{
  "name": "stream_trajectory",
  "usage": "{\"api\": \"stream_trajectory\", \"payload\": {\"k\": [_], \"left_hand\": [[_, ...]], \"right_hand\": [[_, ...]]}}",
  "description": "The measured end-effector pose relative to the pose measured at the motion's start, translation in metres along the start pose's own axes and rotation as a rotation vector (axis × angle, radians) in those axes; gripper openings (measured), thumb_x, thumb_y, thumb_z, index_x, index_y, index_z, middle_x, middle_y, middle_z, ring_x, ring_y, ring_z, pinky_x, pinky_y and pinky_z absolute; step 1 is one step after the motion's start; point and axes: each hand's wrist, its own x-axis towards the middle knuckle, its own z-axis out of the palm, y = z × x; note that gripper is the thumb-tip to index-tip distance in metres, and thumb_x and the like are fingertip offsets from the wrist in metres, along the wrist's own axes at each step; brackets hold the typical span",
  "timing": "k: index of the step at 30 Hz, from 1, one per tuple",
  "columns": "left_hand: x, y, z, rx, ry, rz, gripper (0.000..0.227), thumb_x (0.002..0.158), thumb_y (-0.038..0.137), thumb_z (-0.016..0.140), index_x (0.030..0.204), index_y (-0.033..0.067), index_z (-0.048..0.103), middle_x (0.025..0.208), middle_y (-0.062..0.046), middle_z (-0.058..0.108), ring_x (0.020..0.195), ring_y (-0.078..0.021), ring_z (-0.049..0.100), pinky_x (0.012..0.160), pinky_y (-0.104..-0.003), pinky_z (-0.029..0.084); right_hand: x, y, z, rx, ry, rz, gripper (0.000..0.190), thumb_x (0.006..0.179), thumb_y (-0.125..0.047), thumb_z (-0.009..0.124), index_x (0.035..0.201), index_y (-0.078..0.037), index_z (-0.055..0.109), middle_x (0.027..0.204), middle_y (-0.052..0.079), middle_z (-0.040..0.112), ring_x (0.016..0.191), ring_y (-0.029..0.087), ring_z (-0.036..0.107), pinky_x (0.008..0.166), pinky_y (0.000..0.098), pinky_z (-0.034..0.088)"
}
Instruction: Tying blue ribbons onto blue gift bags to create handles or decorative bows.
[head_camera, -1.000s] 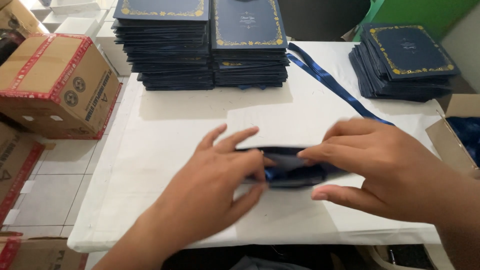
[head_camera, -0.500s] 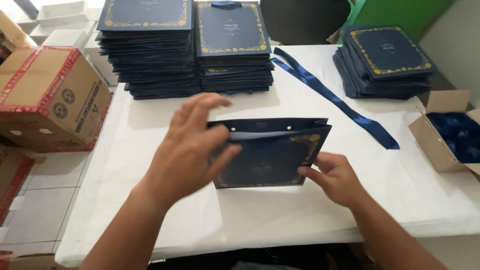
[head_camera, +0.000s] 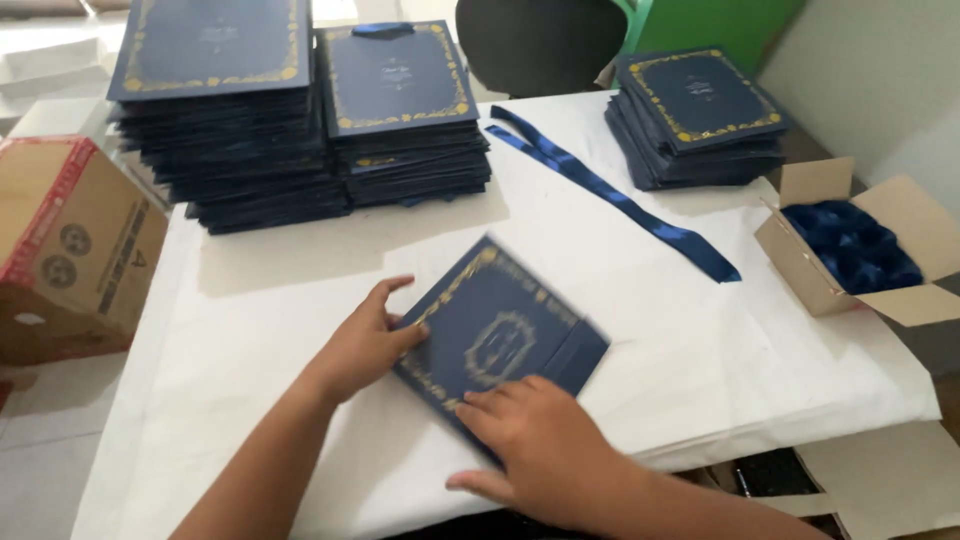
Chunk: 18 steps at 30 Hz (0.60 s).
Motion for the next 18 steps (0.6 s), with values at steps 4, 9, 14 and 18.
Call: {"api": "stream_trajectory", "payload": {"k": [4, 9, 14, 18], "left_hand": [[0.034, -0.017, -0.009, 0.381, 0.015, 0.082, 0.052, 0.088, 0.027, 0.066, 0.139, 0.0315, 0.059, 0.104, -0.011, 0.080, 0.105, -0.0285, 0.075, 0.090, -0.042, 0.057], [0.026, -0.001, 0.020, 1.055, 0.498, 0.505, 0.064, 0.093, 0.041, 0.055, 0.152, 0.0153, 0.049, 0.146, -0.027, 0.053, 0.140, -0.0412, 0.046, 0.118, -0.051, 0.030], [0.023, 0.005, 0.032, 0.972, 0.106, 0.528, 0.090, 0.095, 0.075, 0.036, 0.160, 0.0140, 0.031, 0.163, -0.028, 0.027, 0.152, -0.0438, 0.022, 0.123, -0.058, 0.014], [0.015, 0.001, 0.036, 1.004, 0.000, 0.575, 0.091, 0.093, 0.078, 0.038, 0.160, 0.0162, 0.030, 0.162, -0.027, 0.028, 0.151, -0.0427, 0.026, 0.122, -0.058, 0.016]], "right_hand": [[0.029, 0.076, -0.045, 0.323, -0.004, 0.403, 0.032, 0.096, -0.036, 0.066, 0.105, -0.007, 0.076, 0.093, 0.021, 0.077, 0.090, 0.046, 0.069, 0.084, 0.0504, 0.053], [0.024, 0.277, -0.021, -0.480, 0.099, 0.782, 0.030, 0.097, -0.033, 0.069, 0.120, -0.015, 0.074, 0.104, 0.012, 0.072, 0.096, 0.029, 0.072, 0.080, 0.0392, 0.059], [0.008, 0.326, 0.000, -0.564, 0.091, 0.761, 0.023, 0.099, -0.028, 0.070, 0.116, -0.015, 0.076, 0.107, 0.007, 0.069, 0.101, 0.021, 0.069, 0.084, 0.0318, 0.056], [0.005, 0.327, 0.003, -0.591, 0.236, 0.723, 0.009, 0.102, -0.019, 0.068, 0.099, -0.015, 0.075, 0.093, 0.003, 0.070, 0.090, 0.018, 0.068, 0.080, 0.0320, 0.054]]}}
